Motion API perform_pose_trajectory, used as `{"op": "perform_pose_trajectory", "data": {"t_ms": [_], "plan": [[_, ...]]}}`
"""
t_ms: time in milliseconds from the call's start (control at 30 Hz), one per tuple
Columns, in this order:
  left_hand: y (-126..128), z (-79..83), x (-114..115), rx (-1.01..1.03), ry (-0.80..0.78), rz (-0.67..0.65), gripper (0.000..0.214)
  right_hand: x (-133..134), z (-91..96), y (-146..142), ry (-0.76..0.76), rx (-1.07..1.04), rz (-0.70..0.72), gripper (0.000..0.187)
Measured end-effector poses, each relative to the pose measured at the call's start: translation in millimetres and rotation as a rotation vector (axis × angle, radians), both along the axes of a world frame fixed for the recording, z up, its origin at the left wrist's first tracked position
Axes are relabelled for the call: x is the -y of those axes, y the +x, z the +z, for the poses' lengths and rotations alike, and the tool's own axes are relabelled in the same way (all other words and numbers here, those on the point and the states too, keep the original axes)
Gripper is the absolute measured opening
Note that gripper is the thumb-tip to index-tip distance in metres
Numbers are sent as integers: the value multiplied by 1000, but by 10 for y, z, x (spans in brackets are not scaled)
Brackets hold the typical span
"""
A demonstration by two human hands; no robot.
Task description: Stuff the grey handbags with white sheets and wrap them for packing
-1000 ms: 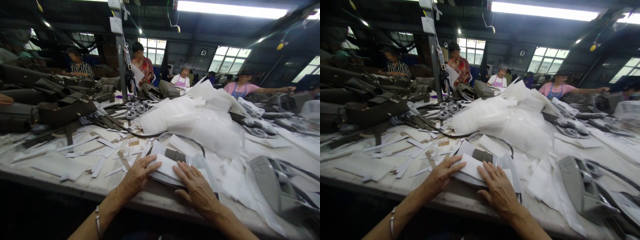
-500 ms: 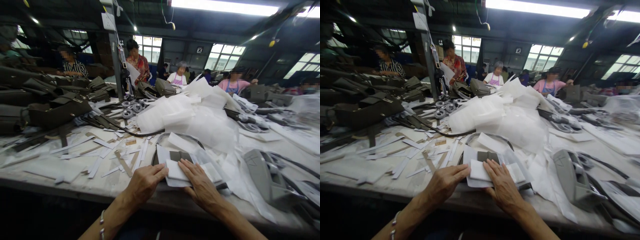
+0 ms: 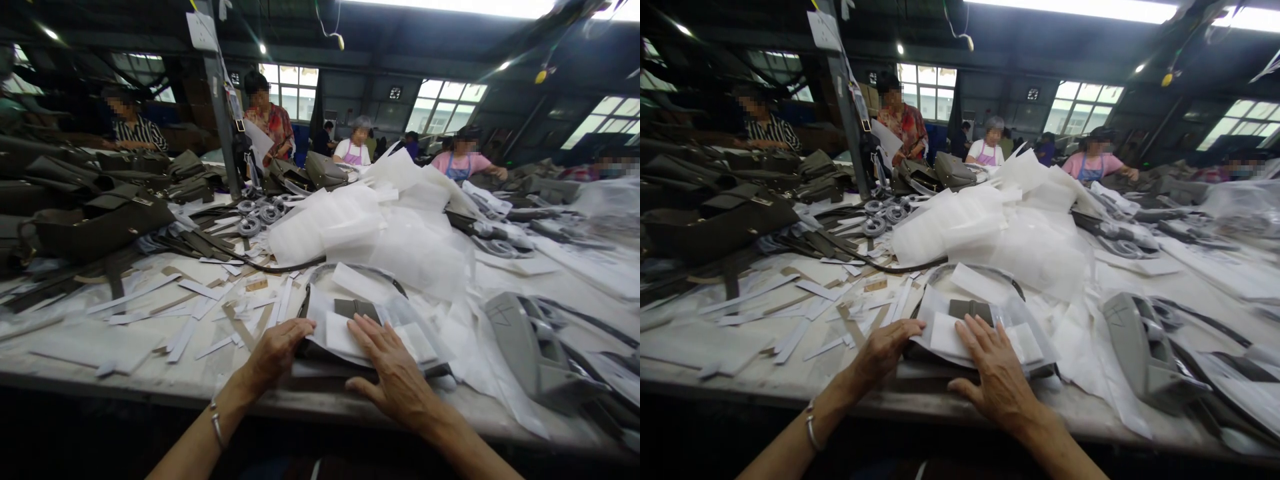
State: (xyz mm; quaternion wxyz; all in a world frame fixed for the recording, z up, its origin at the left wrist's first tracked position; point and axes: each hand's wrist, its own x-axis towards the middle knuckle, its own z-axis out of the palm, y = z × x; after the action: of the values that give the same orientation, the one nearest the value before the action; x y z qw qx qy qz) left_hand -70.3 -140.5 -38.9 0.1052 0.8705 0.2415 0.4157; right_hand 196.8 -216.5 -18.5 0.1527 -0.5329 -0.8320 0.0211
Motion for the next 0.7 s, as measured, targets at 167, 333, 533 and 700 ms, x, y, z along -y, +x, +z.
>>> {"op": "perform_pose_trajectory", "data": {"t_ms": [167, 333, 533, 700], "plan": [[-26, -187, 69, 17, -44, 90, 25, -6, -45, -71, 81, 81, 57, 73], [-121, 201, 252, -183, 22, 131, 30, 21, -167, -174, 159, 100, 11, 64], [-14, 243, 340, -413, 332, -14, 42, 45, -309, -297, 288, 98, -80, 48], [89, -107, 309, -267, 353, 59, 37, 48, -306, -345, 279, 119, -60, 62]]}}
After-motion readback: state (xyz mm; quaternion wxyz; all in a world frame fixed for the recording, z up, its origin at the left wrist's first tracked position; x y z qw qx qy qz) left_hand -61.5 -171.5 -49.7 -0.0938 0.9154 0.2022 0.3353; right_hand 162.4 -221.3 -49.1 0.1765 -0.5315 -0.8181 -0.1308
